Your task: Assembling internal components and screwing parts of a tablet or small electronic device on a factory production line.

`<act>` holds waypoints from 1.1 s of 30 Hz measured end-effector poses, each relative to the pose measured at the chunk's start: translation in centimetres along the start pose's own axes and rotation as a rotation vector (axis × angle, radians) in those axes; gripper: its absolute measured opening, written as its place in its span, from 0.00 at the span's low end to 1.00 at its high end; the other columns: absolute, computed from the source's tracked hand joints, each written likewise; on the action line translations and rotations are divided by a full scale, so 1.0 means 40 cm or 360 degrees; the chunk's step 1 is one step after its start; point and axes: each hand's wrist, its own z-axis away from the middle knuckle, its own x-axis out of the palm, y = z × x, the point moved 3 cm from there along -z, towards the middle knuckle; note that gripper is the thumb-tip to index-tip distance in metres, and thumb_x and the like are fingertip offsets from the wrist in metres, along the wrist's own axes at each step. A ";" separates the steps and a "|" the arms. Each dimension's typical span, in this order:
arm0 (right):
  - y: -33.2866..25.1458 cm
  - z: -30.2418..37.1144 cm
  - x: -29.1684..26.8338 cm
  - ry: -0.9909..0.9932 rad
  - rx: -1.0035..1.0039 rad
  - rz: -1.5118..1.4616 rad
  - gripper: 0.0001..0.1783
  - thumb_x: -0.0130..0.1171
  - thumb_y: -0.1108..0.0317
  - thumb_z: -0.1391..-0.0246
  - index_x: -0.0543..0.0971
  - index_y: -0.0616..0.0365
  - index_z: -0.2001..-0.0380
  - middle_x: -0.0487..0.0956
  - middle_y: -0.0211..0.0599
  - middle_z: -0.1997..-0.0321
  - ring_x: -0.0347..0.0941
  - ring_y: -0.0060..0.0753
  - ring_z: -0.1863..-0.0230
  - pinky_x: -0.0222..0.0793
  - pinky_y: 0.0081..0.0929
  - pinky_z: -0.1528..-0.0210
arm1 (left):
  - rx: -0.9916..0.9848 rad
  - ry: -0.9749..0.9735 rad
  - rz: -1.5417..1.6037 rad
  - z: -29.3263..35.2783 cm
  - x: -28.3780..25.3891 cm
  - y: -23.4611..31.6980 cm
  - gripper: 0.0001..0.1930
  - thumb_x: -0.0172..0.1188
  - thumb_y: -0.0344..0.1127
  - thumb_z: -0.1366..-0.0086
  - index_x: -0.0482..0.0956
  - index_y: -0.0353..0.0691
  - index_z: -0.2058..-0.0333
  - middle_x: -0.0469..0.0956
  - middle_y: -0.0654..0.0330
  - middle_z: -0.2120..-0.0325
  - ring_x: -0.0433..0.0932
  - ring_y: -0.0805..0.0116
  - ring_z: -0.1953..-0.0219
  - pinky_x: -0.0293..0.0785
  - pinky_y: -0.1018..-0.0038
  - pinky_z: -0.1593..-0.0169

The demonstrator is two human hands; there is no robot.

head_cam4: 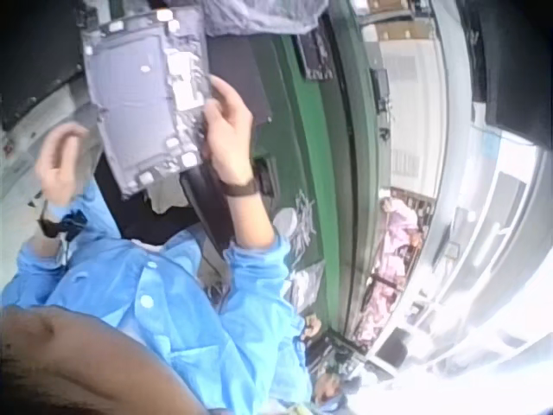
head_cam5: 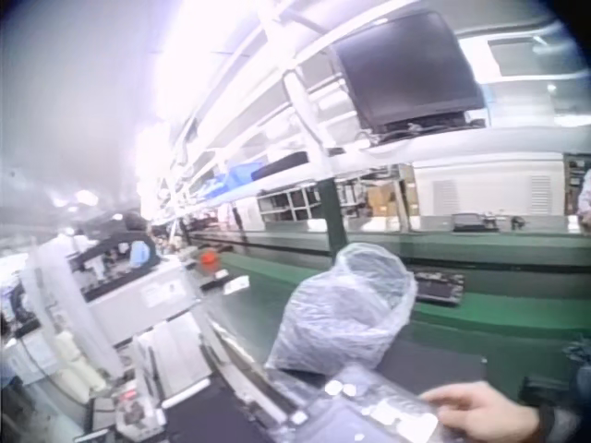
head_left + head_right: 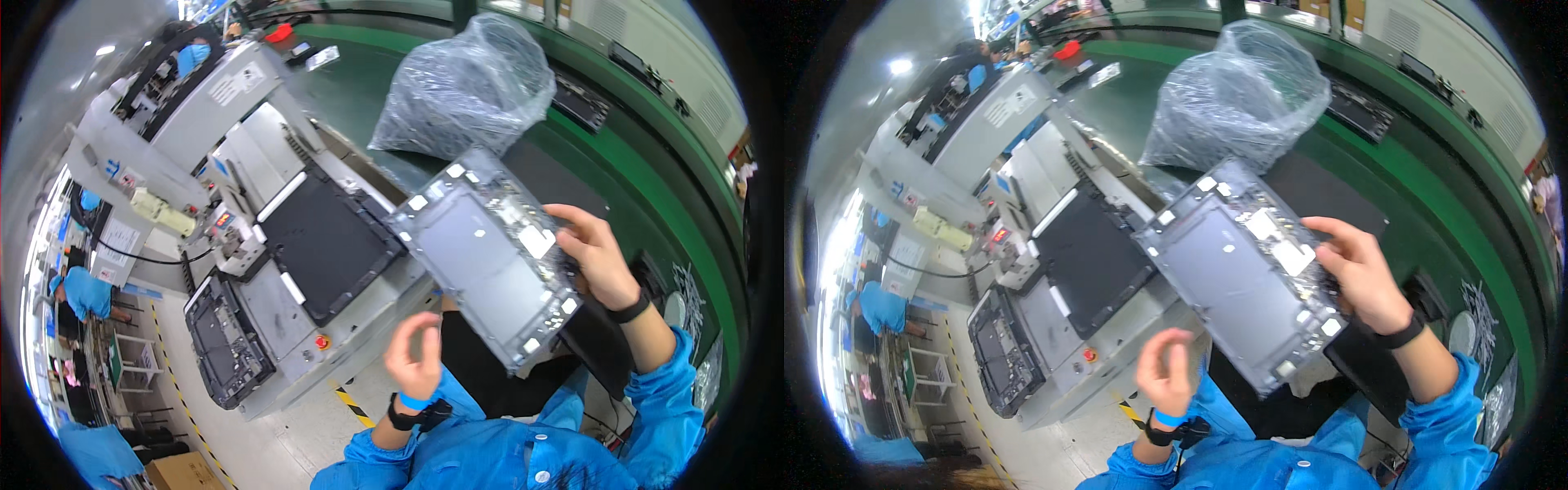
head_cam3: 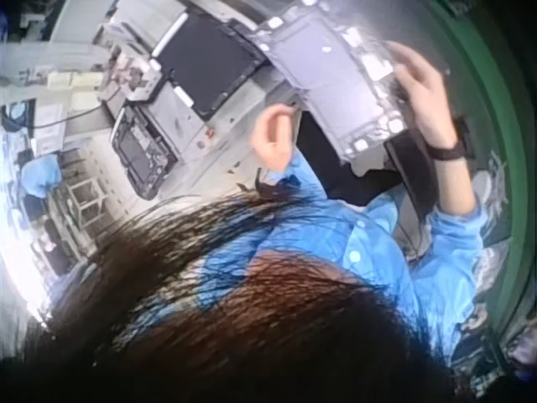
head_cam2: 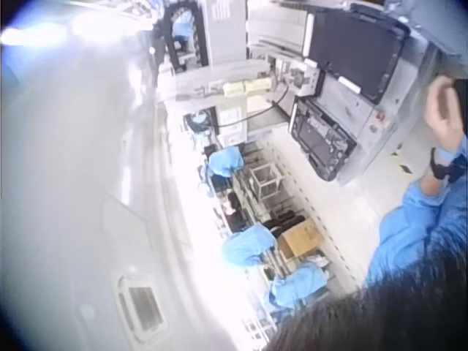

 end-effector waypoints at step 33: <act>0.053 -0.381 0.582 -0.0777 -0.0201 0.0892 0.40 0.69 0.64 0.54 0.66 0.55 0.37 0.68 0.47 0.49 0.65 0.45 0.45 0.62 0.35 0.40 | -0.0112 0.0487 0.0408 -0.242 -0.400 -0.234 0.39 0.64 0.19 0.44 0.54 0.36 0.36 0.70 0.45 0.44 0.70 0.58 0.42 0.65 0.66 0.40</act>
